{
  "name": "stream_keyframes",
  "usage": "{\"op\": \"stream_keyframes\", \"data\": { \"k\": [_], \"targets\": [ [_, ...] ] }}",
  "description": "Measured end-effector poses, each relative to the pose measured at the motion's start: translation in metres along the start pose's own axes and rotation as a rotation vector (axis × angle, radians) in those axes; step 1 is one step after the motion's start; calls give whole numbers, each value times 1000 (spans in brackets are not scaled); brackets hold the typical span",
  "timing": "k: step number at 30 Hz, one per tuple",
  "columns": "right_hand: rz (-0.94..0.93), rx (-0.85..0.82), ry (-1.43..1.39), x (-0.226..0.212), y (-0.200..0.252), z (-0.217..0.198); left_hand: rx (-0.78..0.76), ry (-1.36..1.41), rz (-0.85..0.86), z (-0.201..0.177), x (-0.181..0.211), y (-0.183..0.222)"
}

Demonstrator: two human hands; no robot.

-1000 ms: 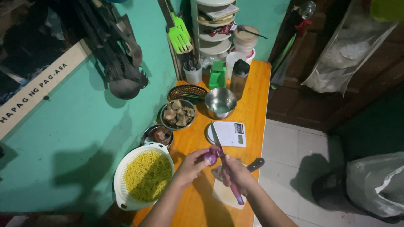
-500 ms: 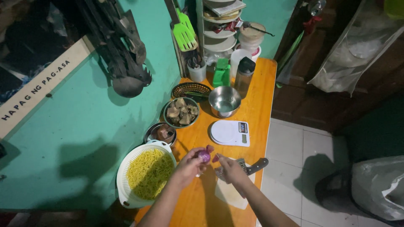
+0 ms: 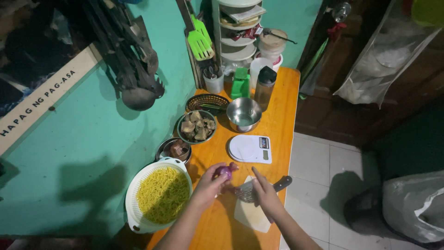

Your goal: Peeling and chopping a red onion and garlic on a cutting board.

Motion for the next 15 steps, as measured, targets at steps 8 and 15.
{"op": "stream_keyframes", "data": {
  "k": [8, 15],
  "targets": [
    [-285, -13, 199, 5, -4, 9, -81, -152, 187, 16, -7, -7],
    [-67, -66, -258, 24, -25, 9, -36, -173, 145, 39, 12, 10]
  ]
}}
Point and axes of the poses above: each hand's wrist, its own y-axis away from the middle knuckle, its own z-axis out of the palm, x = y × z, the point moved 4 cm from there along -y, towards the middle knuckle, and after that the axes turned 5 degrees about z, right-handed, at the moved point
